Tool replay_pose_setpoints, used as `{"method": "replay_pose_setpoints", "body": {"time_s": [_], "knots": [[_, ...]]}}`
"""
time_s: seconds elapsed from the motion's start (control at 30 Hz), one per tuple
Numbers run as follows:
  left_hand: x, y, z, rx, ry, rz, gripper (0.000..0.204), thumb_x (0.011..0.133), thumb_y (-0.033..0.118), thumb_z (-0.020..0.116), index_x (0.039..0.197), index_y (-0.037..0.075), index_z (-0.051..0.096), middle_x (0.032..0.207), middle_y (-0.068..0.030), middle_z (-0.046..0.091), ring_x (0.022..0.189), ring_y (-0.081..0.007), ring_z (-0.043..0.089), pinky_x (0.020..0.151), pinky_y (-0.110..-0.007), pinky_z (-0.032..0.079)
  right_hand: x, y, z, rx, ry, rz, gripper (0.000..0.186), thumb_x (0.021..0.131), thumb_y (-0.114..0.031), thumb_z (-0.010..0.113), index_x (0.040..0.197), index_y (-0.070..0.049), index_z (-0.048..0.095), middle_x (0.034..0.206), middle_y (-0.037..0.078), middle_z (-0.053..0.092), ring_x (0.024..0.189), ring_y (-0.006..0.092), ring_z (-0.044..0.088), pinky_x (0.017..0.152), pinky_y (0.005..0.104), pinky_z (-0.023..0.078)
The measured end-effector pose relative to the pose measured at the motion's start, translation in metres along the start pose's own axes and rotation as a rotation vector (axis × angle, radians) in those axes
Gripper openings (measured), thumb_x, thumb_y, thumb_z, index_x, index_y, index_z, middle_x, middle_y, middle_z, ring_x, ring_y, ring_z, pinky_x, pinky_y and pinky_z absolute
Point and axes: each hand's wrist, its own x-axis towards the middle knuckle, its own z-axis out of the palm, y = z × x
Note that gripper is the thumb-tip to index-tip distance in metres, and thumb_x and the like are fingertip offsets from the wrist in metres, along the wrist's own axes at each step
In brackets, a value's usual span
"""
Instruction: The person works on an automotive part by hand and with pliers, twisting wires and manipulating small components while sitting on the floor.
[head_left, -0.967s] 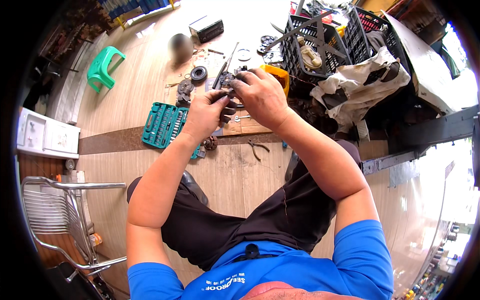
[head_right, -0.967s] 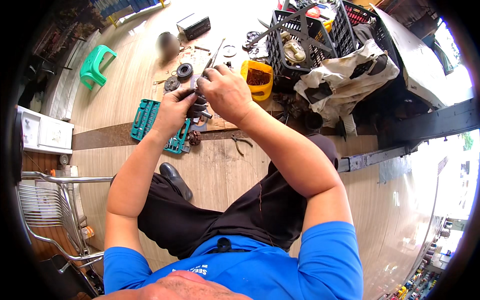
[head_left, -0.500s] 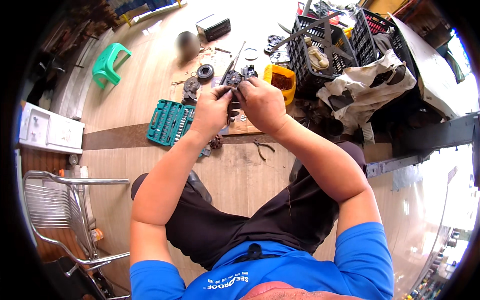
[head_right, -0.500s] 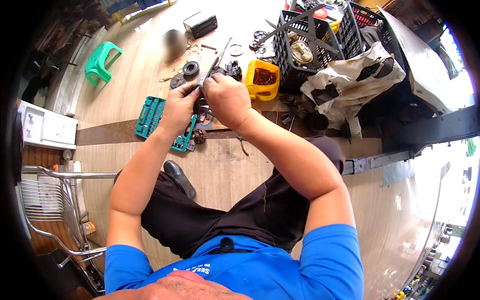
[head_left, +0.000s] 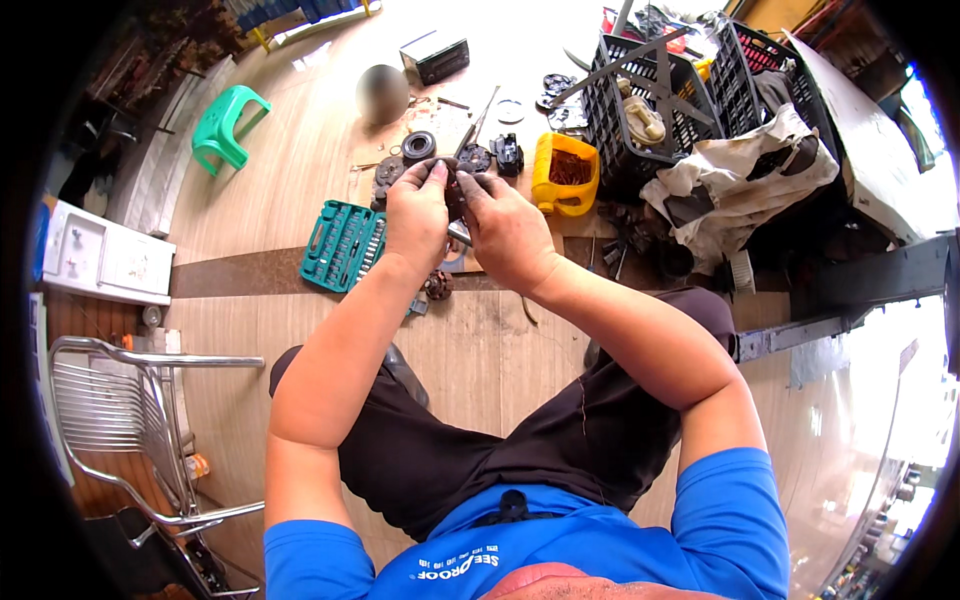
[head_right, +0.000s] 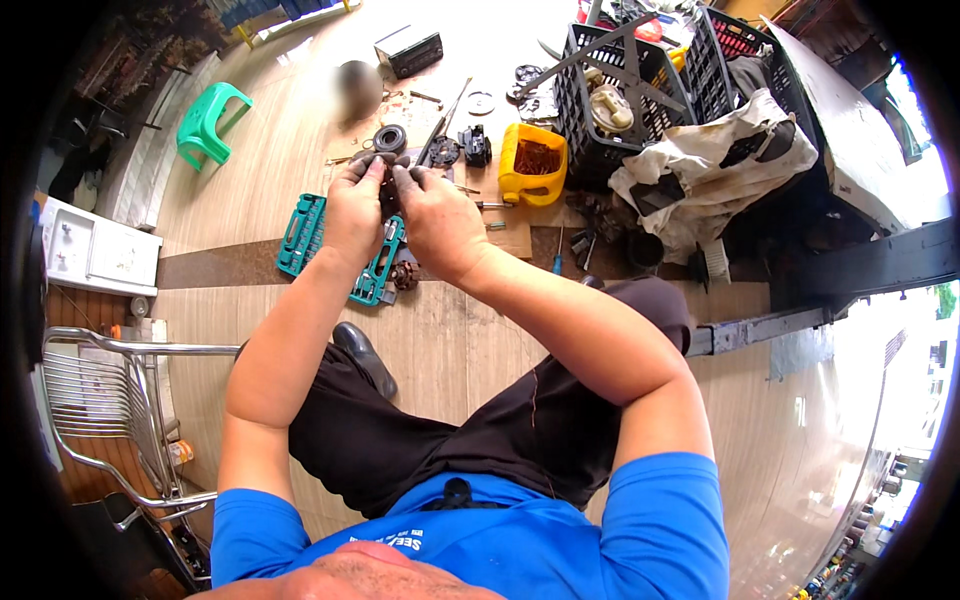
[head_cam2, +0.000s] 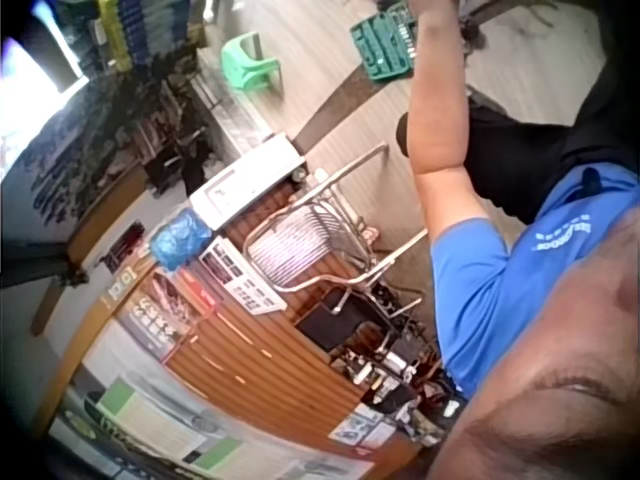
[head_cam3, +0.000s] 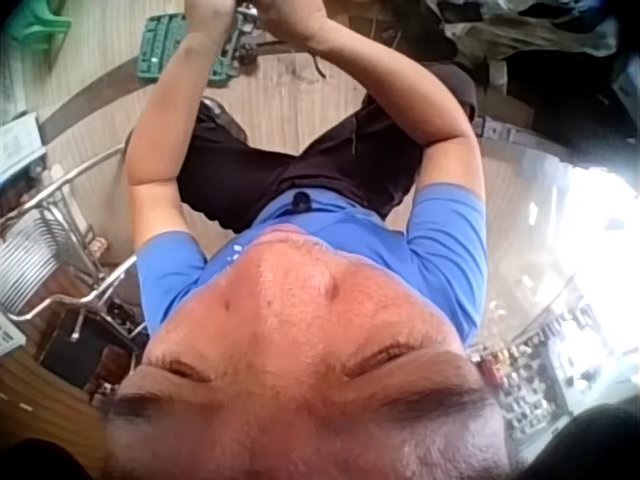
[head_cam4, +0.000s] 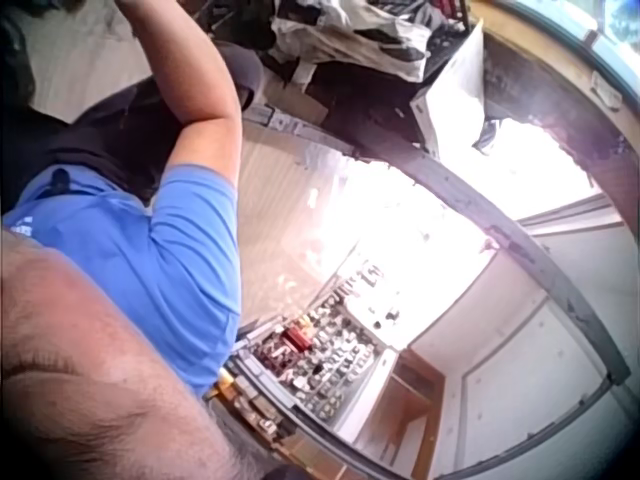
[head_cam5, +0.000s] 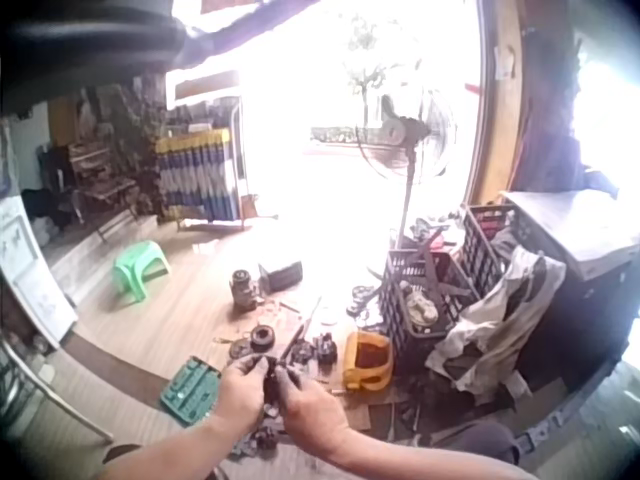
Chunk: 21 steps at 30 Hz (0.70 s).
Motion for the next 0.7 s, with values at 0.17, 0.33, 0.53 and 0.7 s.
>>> {"method": "replay_pose_setpoints", "body": {"time_s": [0.17,0.33,0.53,0.7], "knots": [[0.001,-0.002,0.001,-0.029,-0.014,0.023,0.02,0.099,0.013,0.05,0.106,-0.003,0.06,0.099,-0.0115,0.067,0.086,-0.0205,0.066,0.081,-0.033,0.055,-0.002,-0.002,0.003,-0.024,0.015,-0.051,0.043,0.083,-0.004,0.053,0.126,-0.002,0.053,0.109,0.018,0.059,0.093,0.034,0.064,0.077,0.0398,0.054],[0.002,0.007,-0.002,-0.09,-0.08,-0.016,0.023,0.101,0.016,0.048,0.105,-0.003,0.061,0.1,-0.0125,0.068,0.085,-0.0201,0.067,0.081,-0.032,0.054,0.001,0.0,0.0,0.005,0.035,-0.056,0.041,0.083,-0.008,0.057,0.123,-0.004,0.053,0.109,0.017,0.059,0.089,0.0339,0.064,0.074,0.0407,0.055],[0.004,0.011,-0.004,-0.097,-0.109,0.047,0.025,0.101,0.018,0.047,0.104,-0.002,0.062,0.098,-0.0114,0.069,0.086,-0.0171,0.067,0.081,-0.03,0.054,0.008,0.01,0.003,0.132,0.042,0.03,0.02,0.09,-0.016,0.057,0.103,-0.001,0.06,0.094,0.018,0.063,0.088,0.0368,0.063,0.073,0.0449,0.051],[0.005,0.008,-0.01,-0.048,-0.126,0.091,0.025,0.102,0.018,0.047,0.102,-0.002,0.062,0.096,-0.0106,0.069,0.083,-0.0163,0.066,0.079,-0.028,0.053,0.012,0.001,-0.006,0.469,-0.141,0.193,0.02,0.09,-0.015,0.06,0.092,0.004,0.067,0.081,0.019,0.067,0.074,0.0321,0.064,0.069,0.041,0.05]]}}
